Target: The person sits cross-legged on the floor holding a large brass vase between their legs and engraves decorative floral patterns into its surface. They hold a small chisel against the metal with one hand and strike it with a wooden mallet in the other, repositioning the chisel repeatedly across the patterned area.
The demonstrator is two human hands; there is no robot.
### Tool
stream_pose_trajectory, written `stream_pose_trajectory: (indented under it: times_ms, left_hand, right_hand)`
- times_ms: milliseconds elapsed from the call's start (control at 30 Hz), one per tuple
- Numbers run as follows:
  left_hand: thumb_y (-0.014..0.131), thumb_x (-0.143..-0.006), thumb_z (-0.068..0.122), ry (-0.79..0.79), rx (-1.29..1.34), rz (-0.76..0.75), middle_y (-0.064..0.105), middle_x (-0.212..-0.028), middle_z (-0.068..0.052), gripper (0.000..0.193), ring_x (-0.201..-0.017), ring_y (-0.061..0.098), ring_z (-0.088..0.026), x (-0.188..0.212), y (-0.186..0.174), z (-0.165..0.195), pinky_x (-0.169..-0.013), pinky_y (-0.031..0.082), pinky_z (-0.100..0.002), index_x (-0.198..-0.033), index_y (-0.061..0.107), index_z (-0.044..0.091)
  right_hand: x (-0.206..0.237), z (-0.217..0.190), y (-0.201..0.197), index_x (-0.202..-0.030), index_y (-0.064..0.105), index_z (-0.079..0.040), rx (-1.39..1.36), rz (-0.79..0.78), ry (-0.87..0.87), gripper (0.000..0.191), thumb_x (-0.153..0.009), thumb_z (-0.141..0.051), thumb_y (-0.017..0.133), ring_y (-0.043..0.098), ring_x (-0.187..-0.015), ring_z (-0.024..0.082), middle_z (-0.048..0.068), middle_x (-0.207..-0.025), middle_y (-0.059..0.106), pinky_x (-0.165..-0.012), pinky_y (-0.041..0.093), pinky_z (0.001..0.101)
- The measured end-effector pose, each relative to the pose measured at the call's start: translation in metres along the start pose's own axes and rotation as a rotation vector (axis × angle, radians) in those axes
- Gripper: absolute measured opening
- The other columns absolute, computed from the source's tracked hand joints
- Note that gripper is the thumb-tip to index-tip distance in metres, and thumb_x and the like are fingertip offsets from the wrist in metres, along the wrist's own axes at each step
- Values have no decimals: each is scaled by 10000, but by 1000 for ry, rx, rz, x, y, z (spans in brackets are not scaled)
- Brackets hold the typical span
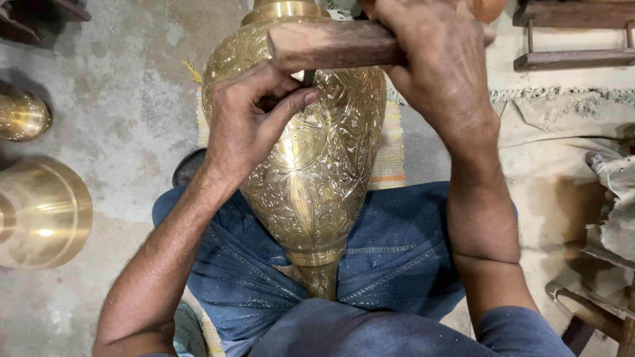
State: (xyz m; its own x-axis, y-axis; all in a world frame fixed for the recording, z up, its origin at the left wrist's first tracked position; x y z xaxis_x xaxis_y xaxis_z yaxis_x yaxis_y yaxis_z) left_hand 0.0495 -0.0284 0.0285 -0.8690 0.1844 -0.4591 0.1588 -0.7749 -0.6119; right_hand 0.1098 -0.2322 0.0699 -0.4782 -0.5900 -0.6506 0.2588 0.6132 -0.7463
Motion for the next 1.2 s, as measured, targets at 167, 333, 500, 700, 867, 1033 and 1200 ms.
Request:
stream_pose_trajectory:
  times_ms: [167,333,500,700,867,1033,1200]
  left_hand:
    - [787,-1030,136,22,30,-4,782,-1012,-102,239,-859,789,-151,0,1,-2,-715,686,-273,-1227,708,25]
    - [777,-1004,135,-59,72,-22,793,-966,-93,276,-834,795,-148,1,2,-8,-711,689,-291,-1245,709,18]
    - [782,-1013,130,6,34,-15,781,-999,-121,219,-859,789,-169,2,0,-3,-729,688,-299,-1187,720,13]
    - [778,-1023,147,-24,69,-24,782,-981,-107,209,-863,798,-161,-2,0,-7,-750,700,-295,-1189,724,31]
    - [809,-1004,173,-7,6,-17,775,-977,-108,209,-840,788,-161,-2,-1,-6,-732,684,-289,-1142,726,40]
    - [805,-1013,178,-50,-3,-33,780,-956,-100,198,-811,784,-150,0,1,-9,-681,676,-276,-1161,741,61]
    - [793,-1008,173,-23,22,-23,786,-983,-100,282,-823,781,-144,-1,0,-8,-713,678,-284,-1245,715,42]
  right_hand:
    - [0,17,5,-1103,614,-65,-248,-91,307,207,-960,-39,761,706,-895,228,46,-970,696,-795,562,400]
    - [8,28,16,-1207,554,-49,-622,-64,508,349,-968,-96,804,694,-966,195,58,-1061,674,-821,567,373]
    - [6,12,10,-1206,572,6,-198,-34,181,363,-931,-15,809,697,-953,244,117,-1032,680,-805,558,402]
    - [3,24,23,-1172,622,-52,-201,-176,393,289,-924,-28,770,707,-818,226,60,-917,711,-728,563,414]
    - [-2,1,12,-1148,648,8,57,-67,69,358,-839,9,830,711,-803,266,117,-892,729,-746,576,448]
    - [3,10,18,-1170,634,-18,-282,-165,250,256,-943,52,730,739,-883,230,113,-969,730,-764,600,394]
    - [1,17,18,-1225,612,-58,-275,-143,366,329,-929,-8,746,718,-867,219,82,-969,710,-763,600,372]
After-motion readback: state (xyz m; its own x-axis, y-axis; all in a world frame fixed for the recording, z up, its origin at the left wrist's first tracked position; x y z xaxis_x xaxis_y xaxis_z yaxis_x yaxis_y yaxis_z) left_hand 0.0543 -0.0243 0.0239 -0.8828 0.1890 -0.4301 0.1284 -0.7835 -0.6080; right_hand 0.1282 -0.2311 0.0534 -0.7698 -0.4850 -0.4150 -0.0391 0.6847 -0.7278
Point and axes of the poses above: each hand's wrist, its own x-axis away from the middle knuckle, its own y-axis out of the palm, z = x × y, the point moved 7 cm from there along -x, towards the middle knuckle
